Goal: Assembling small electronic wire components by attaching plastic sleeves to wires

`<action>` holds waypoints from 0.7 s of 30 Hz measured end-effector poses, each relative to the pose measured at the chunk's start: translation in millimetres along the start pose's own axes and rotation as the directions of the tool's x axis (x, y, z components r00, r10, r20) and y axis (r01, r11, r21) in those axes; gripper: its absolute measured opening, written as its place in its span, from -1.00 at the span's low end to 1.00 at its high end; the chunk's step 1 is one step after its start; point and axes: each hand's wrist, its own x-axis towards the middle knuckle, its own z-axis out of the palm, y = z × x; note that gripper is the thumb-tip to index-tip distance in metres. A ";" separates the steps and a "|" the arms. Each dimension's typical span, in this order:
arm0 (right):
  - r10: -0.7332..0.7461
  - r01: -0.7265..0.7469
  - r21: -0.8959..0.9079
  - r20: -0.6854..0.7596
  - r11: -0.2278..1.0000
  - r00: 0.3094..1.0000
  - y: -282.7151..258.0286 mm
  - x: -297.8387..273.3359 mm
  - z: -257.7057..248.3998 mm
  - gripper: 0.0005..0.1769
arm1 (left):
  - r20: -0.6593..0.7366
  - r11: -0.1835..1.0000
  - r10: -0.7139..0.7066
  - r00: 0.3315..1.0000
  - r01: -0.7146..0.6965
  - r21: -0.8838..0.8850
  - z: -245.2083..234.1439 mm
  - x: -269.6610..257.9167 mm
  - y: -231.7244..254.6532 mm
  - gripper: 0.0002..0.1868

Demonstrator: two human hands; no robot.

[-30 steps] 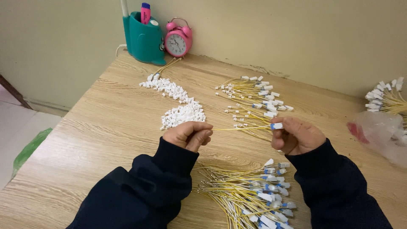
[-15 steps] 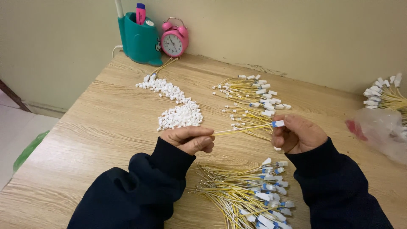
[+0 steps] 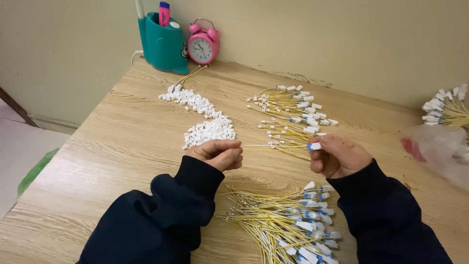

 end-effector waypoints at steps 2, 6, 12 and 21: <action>0.026 -0.026 -0.003 -0.014 1.000 1.000 2.0 1.5 2.8 -0.74 | -0.009 1.000 0.010 1.000 -0.010 -0.019 -2.2 0.3 -1.6 -0.75; 0.124 -0.124 -0.005 -0.017 0.992 0.992 20.2 12.9 -8.4 -0.74 | -0.022 0.999 0.005 1.000 -0.006 -0.050 -7.9 5.5 -10.6 -0.70; 0.218 -0.217 -0.068 -0.002 0.974 0.976 21.3 17.2 -9.1 -0.75 | -0.008 1.000 0.018 1.000 -0.018 -0.002 -7.6 5.1 -9.4 -0.72; -0.502 0.618 -0.758 0.460 0.208 0.733 -19.2 8.4 96.0 -0.69 | -0.018 0.999 0.006 1.000 -0.006 0.039 -3.4 3.6 -12.4 -0.70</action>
